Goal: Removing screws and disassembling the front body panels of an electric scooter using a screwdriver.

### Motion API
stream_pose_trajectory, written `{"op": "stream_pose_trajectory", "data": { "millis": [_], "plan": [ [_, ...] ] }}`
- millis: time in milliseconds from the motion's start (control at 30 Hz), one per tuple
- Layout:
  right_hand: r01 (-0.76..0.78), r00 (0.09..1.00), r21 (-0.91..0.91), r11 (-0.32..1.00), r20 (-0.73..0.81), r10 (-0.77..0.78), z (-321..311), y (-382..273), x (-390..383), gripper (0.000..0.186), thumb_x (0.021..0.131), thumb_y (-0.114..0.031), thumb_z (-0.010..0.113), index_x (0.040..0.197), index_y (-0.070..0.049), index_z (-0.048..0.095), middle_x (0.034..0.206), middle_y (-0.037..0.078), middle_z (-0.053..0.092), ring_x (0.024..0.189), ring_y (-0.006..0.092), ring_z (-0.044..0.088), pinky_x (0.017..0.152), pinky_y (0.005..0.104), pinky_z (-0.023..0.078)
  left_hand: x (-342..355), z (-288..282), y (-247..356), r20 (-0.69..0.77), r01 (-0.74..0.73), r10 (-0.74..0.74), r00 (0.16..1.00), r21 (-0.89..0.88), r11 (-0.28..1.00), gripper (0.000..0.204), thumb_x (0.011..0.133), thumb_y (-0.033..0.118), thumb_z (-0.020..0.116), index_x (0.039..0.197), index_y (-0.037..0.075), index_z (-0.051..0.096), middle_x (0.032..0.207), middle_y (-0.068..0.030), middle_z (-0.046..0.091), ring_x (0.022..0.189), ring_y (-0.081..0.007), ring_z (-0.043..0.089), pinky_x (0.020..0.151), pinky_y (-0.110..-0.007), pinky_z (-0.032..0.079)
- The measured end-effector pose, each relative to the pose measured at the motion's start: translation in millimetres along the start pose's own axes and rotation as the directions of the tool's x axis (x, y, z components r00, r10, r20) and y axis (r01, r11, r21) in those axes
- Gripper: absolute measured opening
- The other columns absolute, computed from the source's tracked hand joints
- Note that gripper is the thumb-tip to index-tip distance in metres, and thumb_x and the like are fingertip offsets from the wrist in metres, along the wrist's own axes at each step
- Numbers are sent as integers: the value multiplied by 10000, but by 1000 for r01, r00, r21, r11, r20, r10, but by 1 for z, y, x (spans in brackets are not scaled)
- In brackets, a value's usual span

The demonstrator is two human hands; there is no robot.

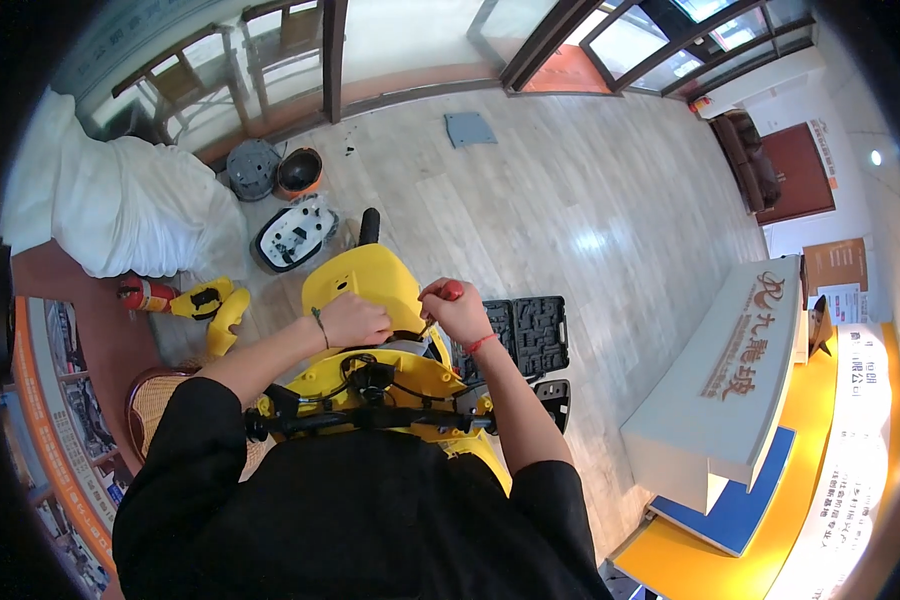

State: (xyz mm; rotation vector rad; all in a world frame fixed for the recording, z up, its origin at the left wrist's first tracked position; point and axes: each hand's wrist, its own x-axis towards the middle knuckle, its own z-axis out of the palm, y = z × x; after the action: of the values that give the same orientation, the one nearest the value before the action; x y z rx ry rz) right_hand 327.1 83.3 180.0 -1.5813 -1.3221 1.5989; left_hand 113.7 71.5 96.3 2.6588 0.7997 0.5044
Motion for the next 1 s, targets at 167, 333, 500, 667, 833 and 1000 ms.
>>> {"op": "stream_pose_trajectory", "data": {
  "millis": [167, 333, 500, 667, 833, 1000],
  "plan": [
    [-42, 996, 30, 999, -75, 44, 6, -1, 21, 113, 729, -51, 563, 703, 40, 624, 591, 90, 610, 534, 152, 595, 530, 266, 476, 5, -5, -3, 23, 2, -3, 1000, 24, 1000, 215, 804, 328, 596, 725, 130, 623, 695, -33, 613, 628, -223, 630, 540, -354, 496],
    [-57, 993, -51, 997, -102, 52, 11, -11, 42, 106, 700, -62, 562, 677, 39, 589, 569, 96, 584, 472, 181, 585, 461, 270, 462, 8, -10, -8, 1, 6, -6, 1000, 33, 999, 214, 816, 320, 575, 730, 130, 619, 717, -39, 620, 625, -234, 632, 545, -372, 499],
    [-201, 890, 75, 977, -403, 214, -16, 20, 82, 124, 710, -83, 580, 656, 28, 570, 560, 121, 575, 449, 228, 587, 418, 331, 462, 14, -12, -14, 43, -12, 10, 999, 50, 999, 169, 802, 281, 590, 717, 136, 582, 708, -16, 583, 604, -210, 616, 516, -349, 479],
    [-211, 956, 12, 977, -204, 209, -4, 3, 66, 151, 720, -114, 594, 648, 18, 586, 578, 96, 595, 494, 195, 618, 441, 296, 467, -2, -11, -12, 5, -75, 75, 997, 81, 994, 165, 801, 277, 597, 710, 146, 554, 683, -16, 547, 604, -205, 614, 500, -346, 472],
    [121, 968, 75, 990, -229, -101, -42, -2, 50, 104, 764, -115, 605, 803, -18, 603, 657, 79, 622, 546, 164, 624, 464, 248, 444, -5, -20, -19, 49, -151, 147, 988, 89, 985, 161, 784, 260, 629, 716, 132, 560, 712, -13, 543, 631, -189, 605, 532, -331, 470],
    [153, 920, 248, 957, -388, -46, -110, -4, -10, 136, 838, -195, 581, 845, -61, 603, 769, 68, 660, 761, 154, 650, 620, 241, 455, -12, -21, -21, 83, -153, 149, 985, 43, 987, 163, 777, 258, 625, 721, 121, 557, 723, -16, 554, 645, -187, 613, 539, -327, 490]
  ]
}}
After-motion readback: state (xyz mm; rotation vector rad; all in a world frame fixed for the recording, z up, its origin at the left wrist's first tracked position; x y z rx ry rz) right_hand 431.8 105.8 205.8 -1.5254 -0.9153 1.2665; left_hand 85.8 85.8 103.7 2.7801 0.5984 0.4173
